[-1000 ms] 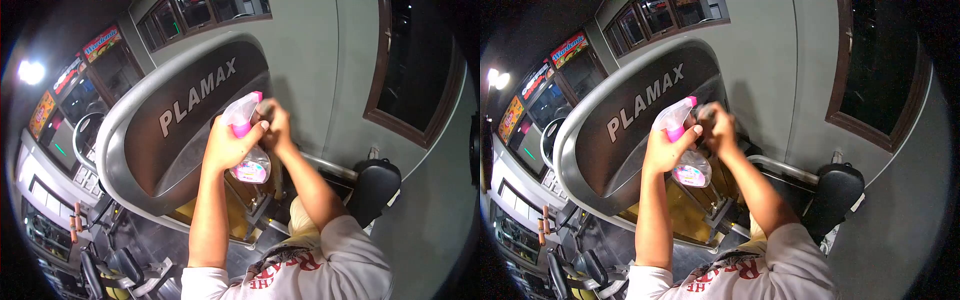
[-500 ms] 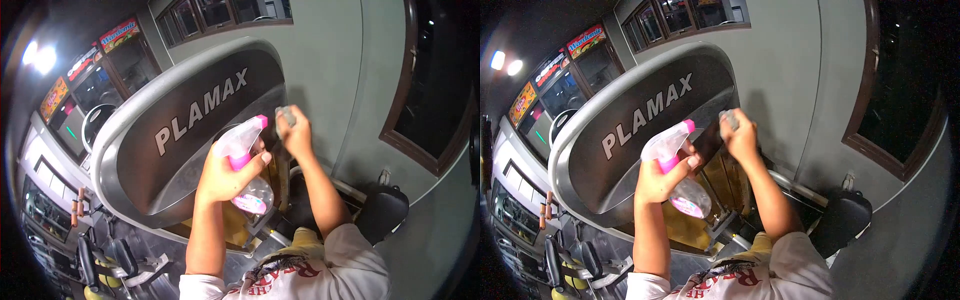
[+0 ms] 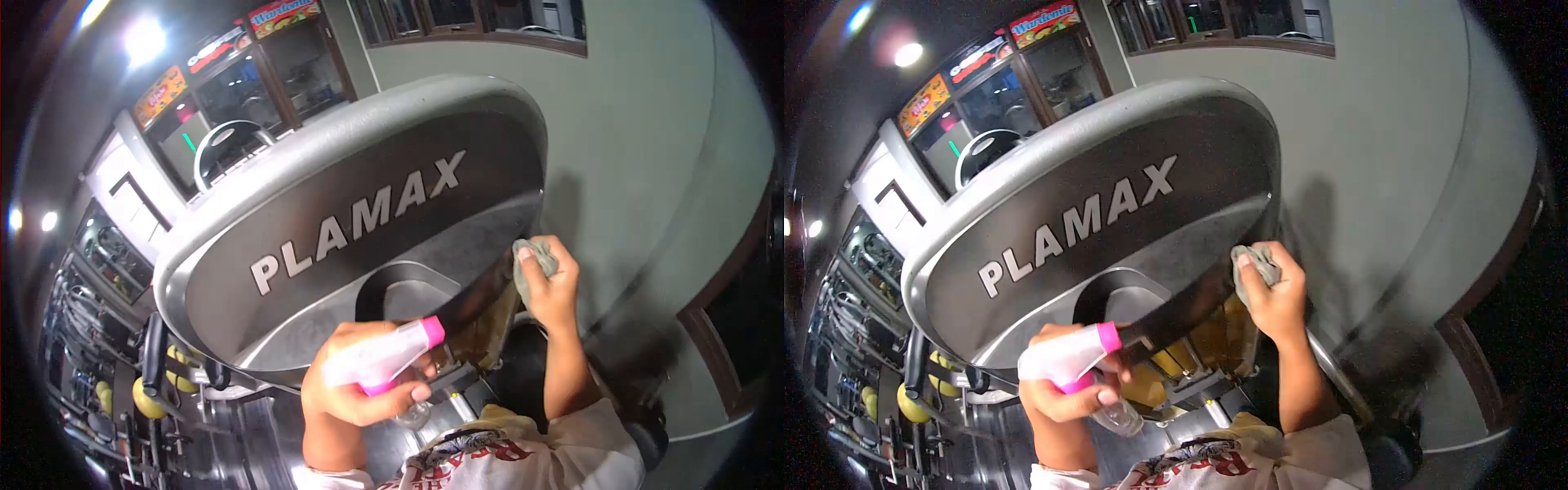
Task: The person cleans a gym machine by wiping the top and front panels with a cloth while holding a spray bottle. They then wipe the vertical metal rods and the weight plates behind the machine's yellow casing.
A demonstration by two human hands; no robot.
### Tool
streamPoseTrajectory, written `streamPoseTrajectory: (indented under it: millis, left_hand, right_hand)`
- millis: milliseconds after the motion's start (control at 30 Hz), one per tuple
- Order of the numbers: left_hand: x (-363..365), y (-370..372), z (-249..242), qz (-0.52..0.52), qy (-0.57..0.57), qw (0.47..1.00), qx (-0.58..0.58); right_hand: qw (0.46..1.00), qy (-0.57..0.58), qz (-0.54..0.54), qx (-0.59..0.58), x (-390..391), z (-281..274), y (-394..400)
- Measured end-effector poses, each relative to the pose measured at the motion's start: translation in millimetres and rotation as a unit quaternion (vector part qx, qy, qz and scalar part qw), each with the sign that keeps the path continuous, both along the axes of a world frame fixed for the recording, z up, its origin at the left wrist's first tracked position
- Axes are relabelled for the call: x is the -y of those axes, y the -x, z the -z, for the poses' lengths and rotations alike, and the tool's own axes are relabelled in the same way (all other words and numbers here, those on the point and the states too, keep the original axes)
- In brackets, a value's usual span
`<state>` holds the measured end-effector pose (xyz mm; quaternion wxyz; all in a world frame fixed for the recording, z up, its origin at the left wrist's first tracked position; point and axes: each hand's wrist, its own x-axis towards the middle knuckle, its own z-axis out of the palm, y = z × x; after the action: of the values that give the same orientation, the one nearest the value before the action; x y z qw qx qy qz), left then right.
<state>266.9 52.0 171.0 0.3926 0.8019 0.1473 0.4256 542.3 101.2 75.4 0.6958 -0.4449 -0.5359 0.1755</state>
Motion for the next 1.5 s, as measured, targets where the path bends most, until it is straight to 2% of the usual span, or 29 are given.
streamPoseTrajectory:
  millis: [133,300,367,433,500,533,567,700,733,767,833,900,933,967,1033,1100,1133,1233,1300,1400,1500]
  left_hand:
    - [2.2,-0.8,2.3,-0.022,0.022,0.999,0.013]
    - [3.7,-0.4,-0.5,-0.04,0.039,0.998,0.005]
    - [4.6,-2.0,0.2,-0.044,0.035,0.998,0.007]
    - [2.7,-1.9,-2.6,-0.039,0.018,0.999,-0.005]
    - [-2.5,-1.0,1.6,-0.027,-0.019,0.999,-0.002]
    - [-2.0,-0.9,3.3,-0.027,-0.001,1.0,0.007]
    - [0.8,-1.1,5.0,-0.027,0.02,0.999,0.014]
    - [5.0,2.7,6.7,-0.021,0.085,0.996,-0.013]
    - [8.9,0.1,7.0,-0.009,0.132,0.991,0.032]
    - [7.7,3.9,9.7,0.003,0.144,0.989,0.018]
    - [6.7,5.4,13.1,-0.008,0.133,0.991,0.024]
    - [7.1,9.3,12.0,-0.006,0.142,0.99,0.015]
    - [8.3,8.3,11.6,0.002,0.156,0.987,0.043]
    - [9.9,10.2,5.4,0.021,0.188,0.981,0.038]
    - [6.5,8.6,8.3,-0.004,0.123,0.992,0.031]
    - [5.5,7.9,7.8,-0.016,0.097,0.995,0.014]
    - [6.3,8.4,7.4,-0.023,0.085,0.996,0.001]
    - [8.6,7.2,6.9,-0.008,0.128,0.992,0.019]
    - [10.5,1.9,6.7,-0.044,0.119,0.992,0.02]
    - [7.5,-8.0,9.3,-0.058,0.092,0.994,0.013]
    - [12.3,-18.3,0.6,-0.048,0.08,0.995,-0.032]
  right_hand:
    - [1.0,0.011,-0.02,-0.008,-6.3,-2.2,-7.9]
    - [1.0,-0.009,0.019,-0.005,-10.3,-3.4,-4.8]
    - [0.998,-0.042,0.049,0.02,-2.7,-4.1,11.7]
    - [0.99,-0.097,0.016,0.104,11.6,7.6,26.9]
    - [0.973,-0.148,0.022,0.175,26.6,11.7,45.7]
    - [0.962,-0.178,0.044,0.2,20.9,14.7,42.6]
    - [0.966,-0.157,0.045,0.202,18.1,12.5,35.7]
    - [0.989,0.0,0.141,0.051,0.0,-1.7,16.4]
    - [0.99,-0.005,0.134,0.035,3.6,-0.6,20.9]
    - [0.992,-0.011,0.128,0.019,9.1,-0.6,29.5]
    - [0.992,-0.043,0.091,0.076,32.2,8.5,57.5]
    - [0.977,-0.096,0.086,0.17,52.1,13.5,73.6]
    - [0.974,-0.094,0.105,0.175,50.4,12.1,70.9]
    - [0.972,-0.094,0.121,0.179,46.3,12.5,63.9]
    - [0.964,-0.083,0.173,0.185,28.9,10.2,35.6]
    - [0.982,0.005,0.167,0.088,5.9,4.9,9.9]
    - [0.978,0.002,0.182,0.1,3.6,6.8,6.1]
    - [0.979,0.018,0.166,0.114,15.7,2.7,23.0]
    - [0.979,-0.059,0.125,0.152,27.3,13.9,37.6]
    - [0.965,-0.121,0.131,0.194,14.7,13.3,16.7]
    - [0.983,-0.001,0.14,0.118,-27.7,5.8,-28.1]
